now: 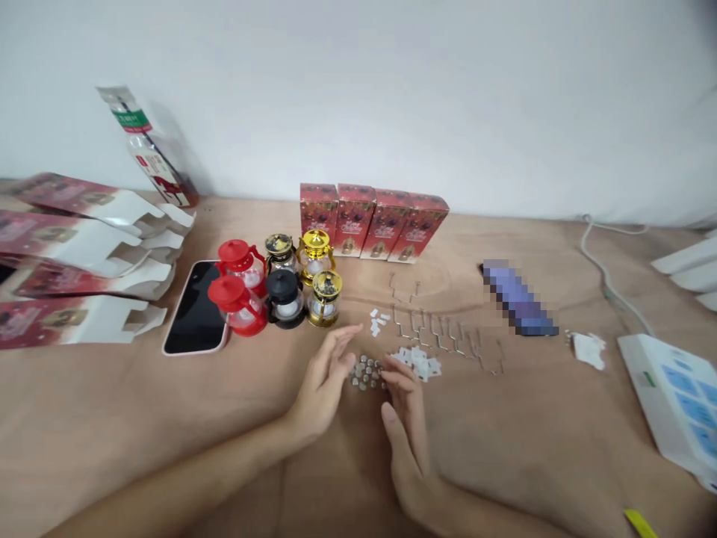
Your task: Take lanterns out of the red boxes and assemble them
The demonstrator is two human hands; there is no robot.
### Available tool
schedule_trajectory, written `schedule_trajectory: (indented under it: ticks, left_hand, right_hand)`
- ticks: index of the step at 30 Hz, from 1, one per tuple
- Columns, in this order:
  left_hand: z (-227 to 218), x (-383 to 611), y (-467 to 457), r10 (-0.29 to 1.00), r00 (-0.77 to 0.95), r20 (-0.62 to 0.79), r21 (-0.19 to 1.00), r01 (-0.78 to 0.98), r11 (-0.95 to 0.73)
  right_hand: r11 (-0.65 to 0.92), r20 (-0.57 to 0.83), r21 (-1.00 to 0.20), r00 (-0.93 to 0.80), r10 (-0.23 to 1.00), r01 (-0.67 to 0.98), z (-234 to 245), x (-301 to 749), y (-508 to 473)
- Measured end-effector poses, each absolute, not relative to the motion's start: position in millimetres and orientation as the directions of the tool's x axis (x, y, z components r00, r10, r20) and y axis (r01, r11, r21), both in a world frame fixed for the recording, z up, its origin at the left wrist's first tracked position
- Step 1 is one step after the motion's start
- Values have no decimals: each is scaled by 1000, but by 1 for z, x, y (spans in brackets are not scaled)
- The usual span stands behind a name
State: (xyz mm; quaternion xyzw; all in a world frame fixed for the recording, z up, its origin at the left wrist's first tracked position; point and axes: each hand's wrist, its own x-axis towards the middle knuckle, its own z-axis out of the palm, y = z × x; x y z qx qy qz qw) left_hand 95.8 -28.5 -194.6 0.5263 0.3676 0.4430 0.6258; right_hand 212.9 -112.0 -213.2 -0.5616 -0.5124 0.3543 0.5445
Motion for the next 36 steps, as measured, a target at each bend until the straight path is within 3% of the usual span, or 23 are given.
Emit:
schedule_trajectory:
  ticks: [5, 12, 21, 26, 36]
  left_hand:
    - [-203, 107, -27, 973, 229, -15, 943, -319, 89]
    - [-201, 121, -29, 996, 75, -56, 937, -342, 78]
    - [-203, 128, -25, 998, 57, -36, 896, -440, 57]
    - [-206, 133, -24, 998, 60, -30, 866, -496, 56]
    - [-210, 151, -25, 993, -90, -74, 817, -577, 9]
  right_hand:
    - [95, 118, -991, 264, 957, 98, -208, 208, -100]
    - [120, 152, -983, 241, 959, 141, -205, 206, -92]
    - [180, 209, -976, 322, 923, 119, -208, 204, -72]
    - [176, 178, -984, 402, 898, 41, -211, 200, -60]
    - [184, 80, -964, 449, 890, -193, -225, 191, -45]
